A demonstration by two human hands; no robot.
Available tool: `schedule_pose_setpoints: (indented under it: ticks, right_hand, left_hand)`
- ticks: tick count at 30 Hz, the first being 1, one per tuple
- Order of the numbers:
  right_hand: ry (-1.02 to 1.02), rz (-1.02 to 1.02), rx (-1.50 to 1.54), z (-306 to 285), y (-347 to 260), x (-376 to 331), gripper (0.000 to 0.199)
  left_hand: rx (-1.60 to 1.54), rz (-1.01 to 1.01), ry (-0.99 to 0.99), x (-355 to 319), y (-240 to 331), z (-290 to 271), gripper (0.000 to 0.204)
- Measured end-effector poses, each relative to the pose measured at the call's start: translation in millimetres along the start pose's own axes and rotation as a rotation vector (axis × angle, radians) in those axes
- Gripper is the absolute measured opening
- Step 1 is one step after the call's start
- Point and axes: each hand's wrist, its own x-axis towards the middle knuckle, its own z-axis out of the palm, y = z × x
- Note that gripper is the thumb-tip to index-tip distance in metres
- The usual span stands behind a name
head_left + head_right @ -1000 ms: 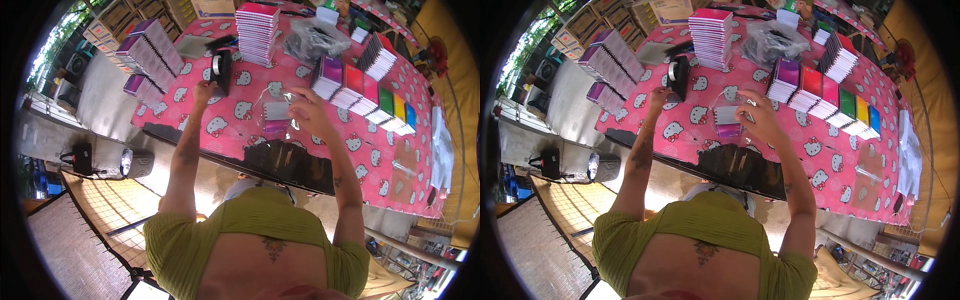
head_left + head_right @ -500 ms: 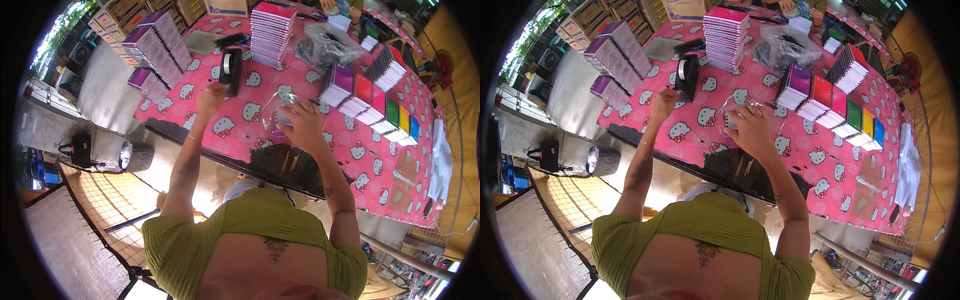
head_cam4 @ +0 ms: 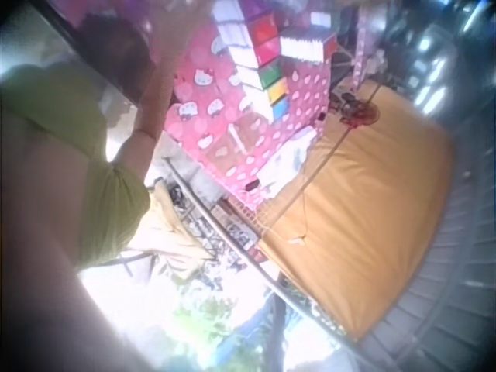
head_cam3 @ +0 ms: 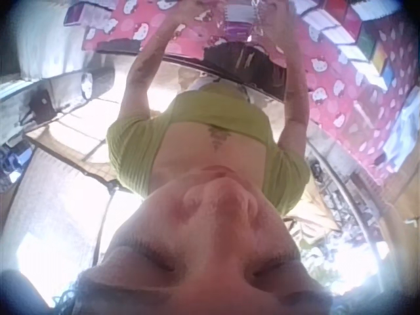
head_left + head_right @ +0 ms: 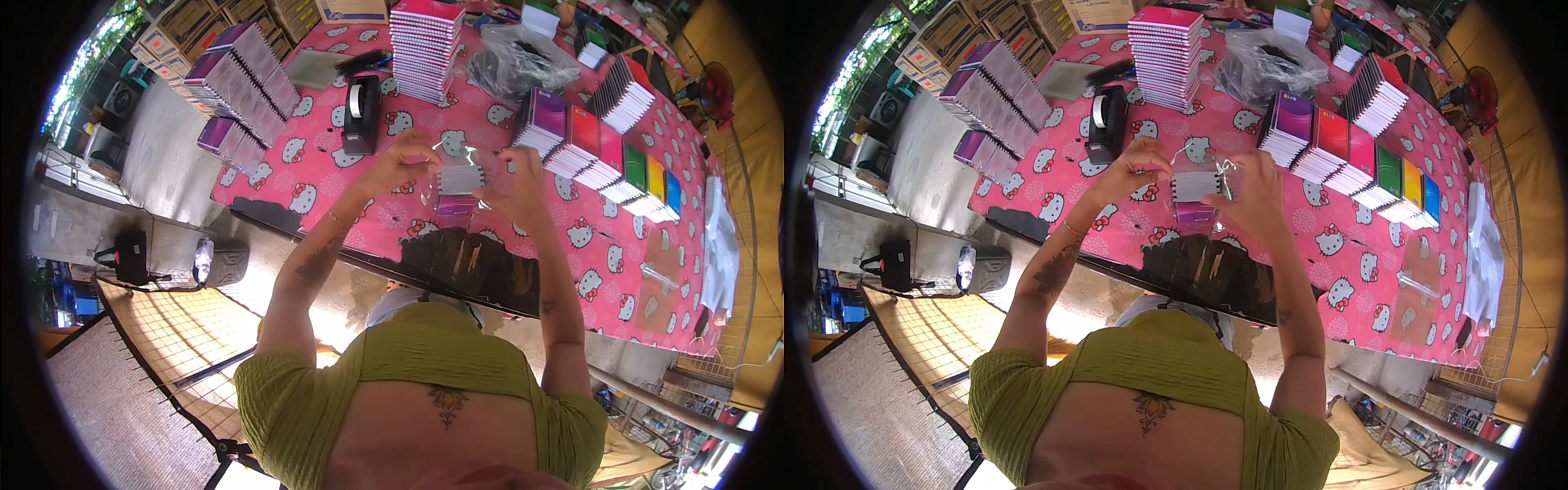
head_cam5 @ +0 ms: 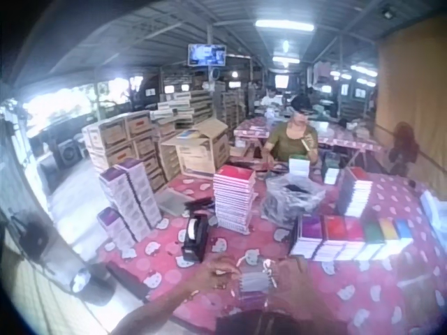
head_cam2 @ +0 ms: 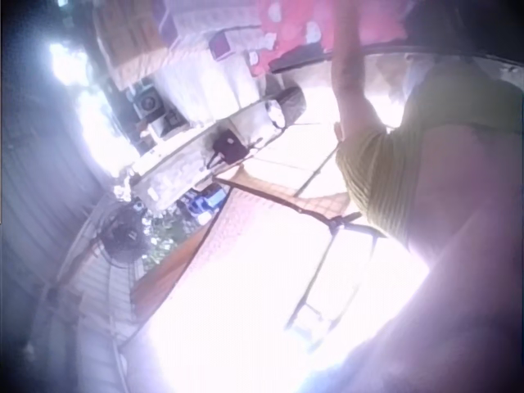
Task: The person places small notebooks into plastic bags, folds the tops over, and seals them with tape.
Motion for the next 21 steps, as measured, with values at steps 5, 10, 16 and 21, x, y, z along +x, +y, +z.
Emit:
schedule_pose_setpoints:
  ticks: [5,10,16,21]
  right_hand:
    - [-0.278,-0.232,0.163,37.4,64.3,-27.0,0.054]
    - [-0.304,-0.379,0.008,47.0,60.7,-28.4,0.053]
    - [-0.183,-0.186,0.503,58.7,70.6,-22.7,0.044]
    - [-0.331,0.439,0.998,72.1,67.0,11.8,0.046]
  left_hand:
    - [0.289,0.063,0.021,18.4,9.6,29.9,0.015]
    - [0.452,0.071,0.072,21.0,-5.1,56.5,0.030]
    - [-0.120,-0.184,0.286,31.3,-4.0,75.8,0.068]
    - [-0.453,-0.516,-0.033,6.2,-45.4,45.0,0.064]
